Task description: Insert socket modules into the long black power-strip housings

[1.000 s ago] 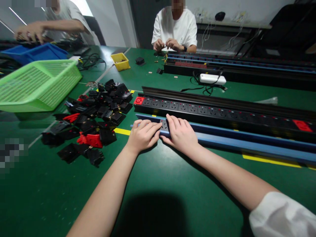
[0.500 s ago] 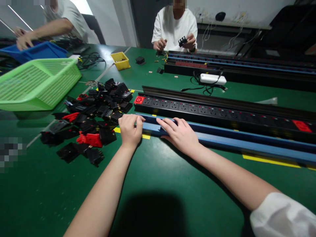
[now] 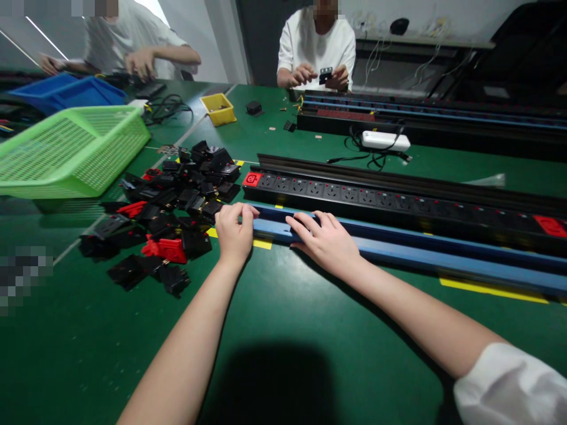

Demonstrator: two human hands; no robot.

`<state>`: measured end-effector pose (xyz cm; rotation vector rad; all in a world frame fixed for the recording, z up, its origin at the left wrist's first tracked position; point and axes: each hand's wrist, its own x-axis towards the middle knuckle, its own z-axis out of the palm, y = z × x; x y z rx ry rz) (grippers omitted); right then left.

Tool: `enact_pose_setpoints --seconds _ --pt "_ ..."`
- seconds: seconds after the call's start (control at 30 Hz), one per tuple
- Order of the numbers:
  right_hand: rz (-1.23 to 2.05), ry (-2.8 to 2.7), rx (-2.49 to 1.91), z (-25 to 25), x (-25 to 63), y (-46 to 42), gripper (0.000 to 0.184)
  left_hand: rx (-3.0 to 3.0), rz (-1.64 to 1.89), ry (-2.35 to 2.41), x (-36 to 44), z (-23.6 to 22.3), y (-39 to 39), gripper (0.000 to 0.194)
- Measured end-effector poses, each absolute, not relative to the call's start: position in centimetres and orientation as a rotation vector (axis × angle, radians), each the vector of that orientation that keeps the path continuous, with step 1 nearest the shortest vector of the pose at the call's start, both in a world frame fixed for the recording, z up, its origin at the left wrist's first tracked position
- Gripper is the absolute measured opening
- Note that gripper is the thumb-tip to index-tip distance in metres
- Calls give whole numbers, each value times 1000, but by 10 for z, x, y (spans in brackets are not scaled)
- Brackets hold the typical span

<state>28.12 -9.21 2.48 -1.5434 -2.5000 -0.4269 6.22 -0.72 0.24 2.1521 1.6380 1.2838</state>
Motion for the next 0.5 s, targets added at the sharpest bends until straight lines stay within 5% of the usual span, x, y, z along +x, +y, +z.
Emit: enact_pose_setpoints --seconds 0.5 --pt "-447 -2483 -1486 19 285 -92 52 1701 1475 1561 56 -7 5 35"
